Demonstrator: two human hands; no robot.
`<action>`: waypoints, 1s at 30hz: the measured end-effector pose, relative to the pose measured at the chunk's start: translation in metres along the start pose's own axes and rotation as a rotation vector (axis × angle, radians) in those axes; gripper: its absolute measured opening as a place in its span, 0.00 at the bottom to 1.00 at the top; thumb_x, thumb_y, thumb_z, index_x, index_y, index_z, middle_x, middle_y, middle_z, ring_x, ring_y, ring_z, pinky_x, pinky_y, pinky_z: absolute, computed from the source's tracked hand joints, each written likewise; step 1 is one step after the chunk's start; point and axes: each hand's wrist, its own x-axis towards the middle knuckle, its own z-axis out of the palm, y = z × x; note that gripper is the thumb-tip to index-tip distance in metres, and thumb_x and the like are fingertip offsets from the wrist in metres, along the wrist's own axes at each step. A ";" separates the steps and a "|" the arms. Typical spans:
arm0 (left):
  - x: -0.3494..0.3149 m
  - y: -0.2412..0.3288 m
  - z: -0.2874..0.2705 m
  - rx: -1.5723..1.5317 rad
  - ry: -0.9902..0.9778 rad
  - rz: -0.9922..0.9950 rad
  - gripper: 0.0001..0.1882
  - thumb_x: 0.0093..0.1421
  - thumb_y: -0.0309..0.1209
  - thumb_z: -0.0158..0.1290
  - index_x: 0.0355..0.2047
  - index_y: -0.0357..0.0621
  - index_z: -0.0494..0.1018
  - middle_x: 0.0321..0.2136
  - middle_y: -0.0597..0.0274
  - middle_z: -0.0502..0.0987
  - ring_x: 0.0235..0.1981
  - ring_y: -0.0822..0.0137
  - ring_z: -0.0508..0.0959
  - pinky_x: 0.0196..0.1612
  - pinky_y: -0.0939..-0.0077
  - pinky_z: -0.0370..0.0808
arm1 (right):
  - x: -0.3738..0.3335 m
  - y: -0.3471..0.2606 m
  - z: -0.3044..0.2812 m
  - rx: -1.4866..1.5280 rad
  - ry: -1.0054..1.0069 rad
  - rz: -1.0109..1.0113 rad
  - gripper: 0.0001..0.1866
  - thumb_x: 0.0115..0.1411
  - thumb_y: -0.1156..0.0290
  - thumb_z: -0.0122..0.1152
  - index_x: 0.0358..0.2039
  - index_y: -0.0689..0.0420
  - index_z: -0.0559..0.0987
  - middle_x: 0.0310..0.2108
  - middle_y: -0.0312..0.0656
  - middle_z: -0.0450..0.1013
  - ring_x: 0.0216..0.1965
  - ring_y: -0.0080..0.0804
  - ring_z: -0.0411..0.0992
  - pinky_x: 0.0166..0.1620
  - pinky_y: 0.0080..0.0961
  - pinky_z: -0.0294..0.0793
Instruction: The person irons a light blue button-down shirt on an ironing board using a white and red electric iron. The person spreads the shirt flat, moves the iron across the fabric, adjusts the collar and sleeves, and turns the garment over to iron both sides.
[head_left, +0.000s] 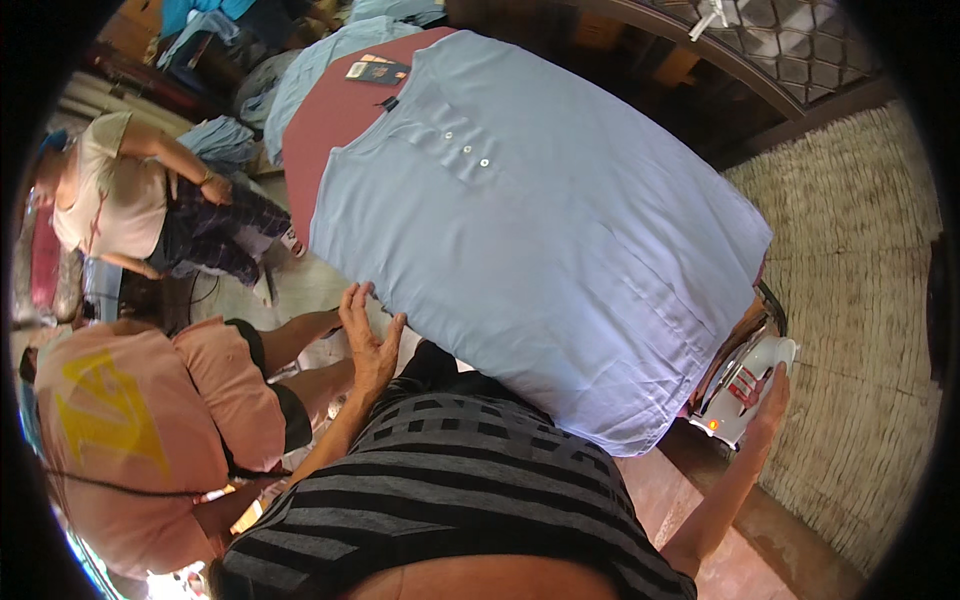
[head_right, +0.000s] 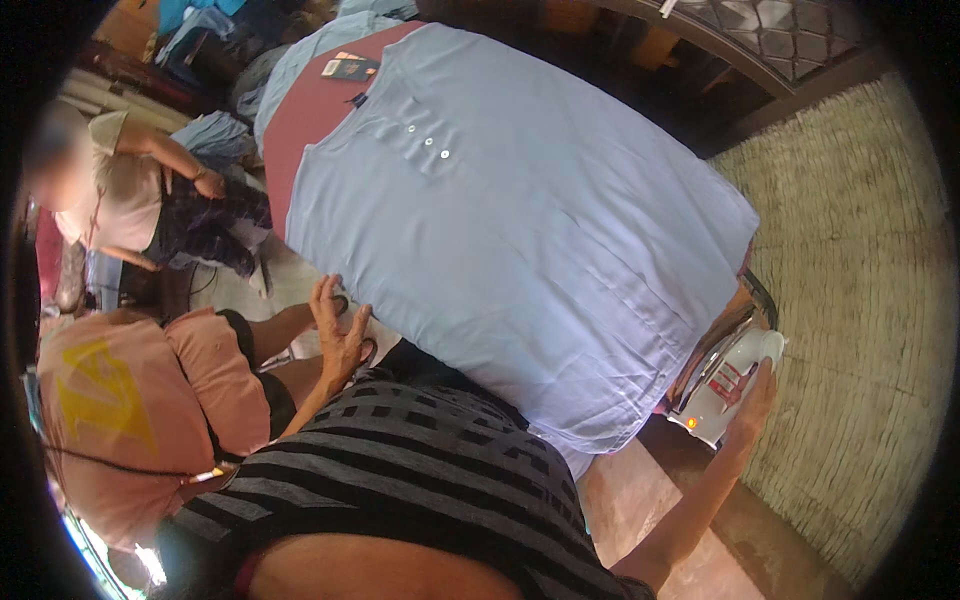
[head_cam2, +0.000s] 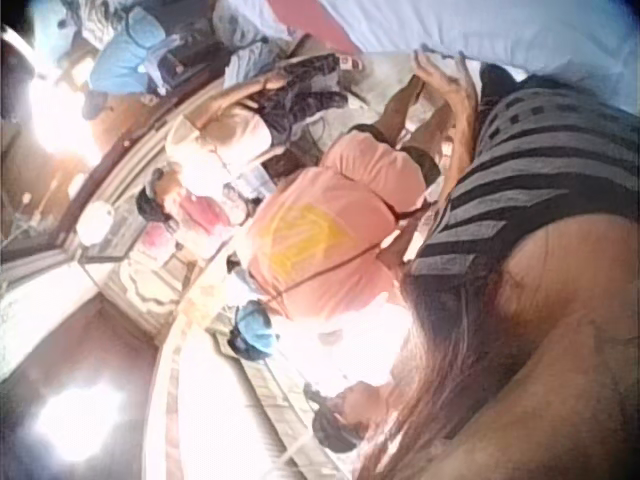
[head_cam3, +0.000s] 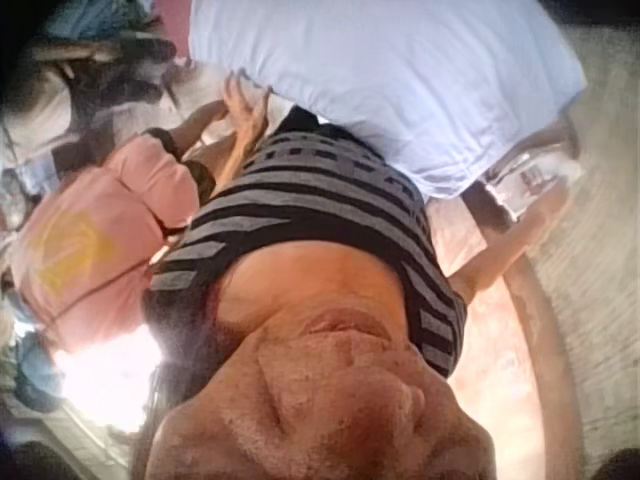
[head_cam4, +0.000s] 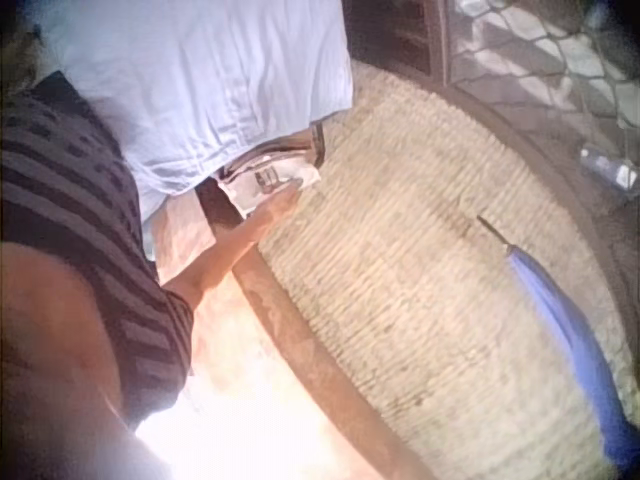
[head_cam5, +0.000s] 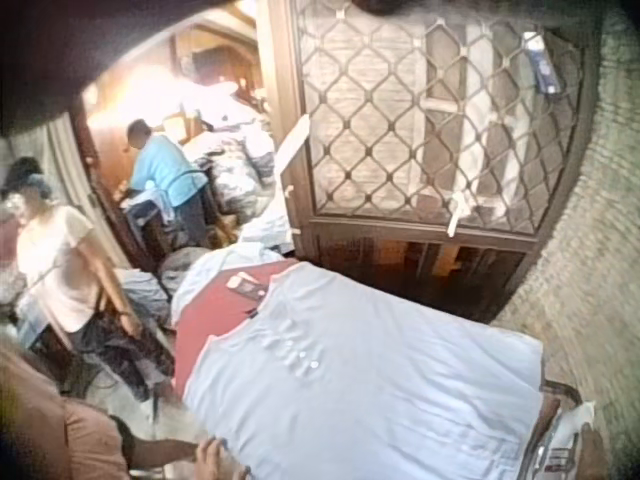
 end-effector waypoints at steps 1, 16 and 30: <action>-0.007 0.007 0.013 -0.218 0.015 -0.191 0.42 0.58 0.32 0.64 0.67 0.43 0.53 0.64 0.42 0.57 0.61 0.47 0.64 0.63 0.52 0.63 | 0.003 0.000 0.005 0.029 0.017 -0.005 0.22 0.67 0.45 0.52 0.37 0.53 0.72 0.23 0.32 0.64 0.18 0.18 0.62 0.20 0.19 0.64; 0.012 0.064 -0.014 -0.655 -0.763 -1.073 0.30 0.59 0.36 0.65 0.56 0.34 0.68 0.47 0.59 0.78 0.47 0.67 0.78 0.45 0.74 0.76 | 0.031 -0.080 0.228 -0.495 -0.172 -0.979 0.30 0.60 0.65 0.63 0.61 0.64 0.68 0.60 0.56 0.64 0.62 0.52 0.62 0.66 0.40 0.58; 0.090 -0.059 -0.168 -1.347 -0.112 -0.099 0.42 0.48 0.33 0.71 0.60 0.32 0.64 0.56 0.48 0.72 0.56 0.54 0.74 0.62 0.57 0.67 | 0.011 -0.147 0.438 -0.663 -0.123 -1.173 0.40 0.55 0.51 0.66 0.63 0.57 0.67 0.59 0.50 0.66 0.58 0.52 0.65 0.59 0.46 0.64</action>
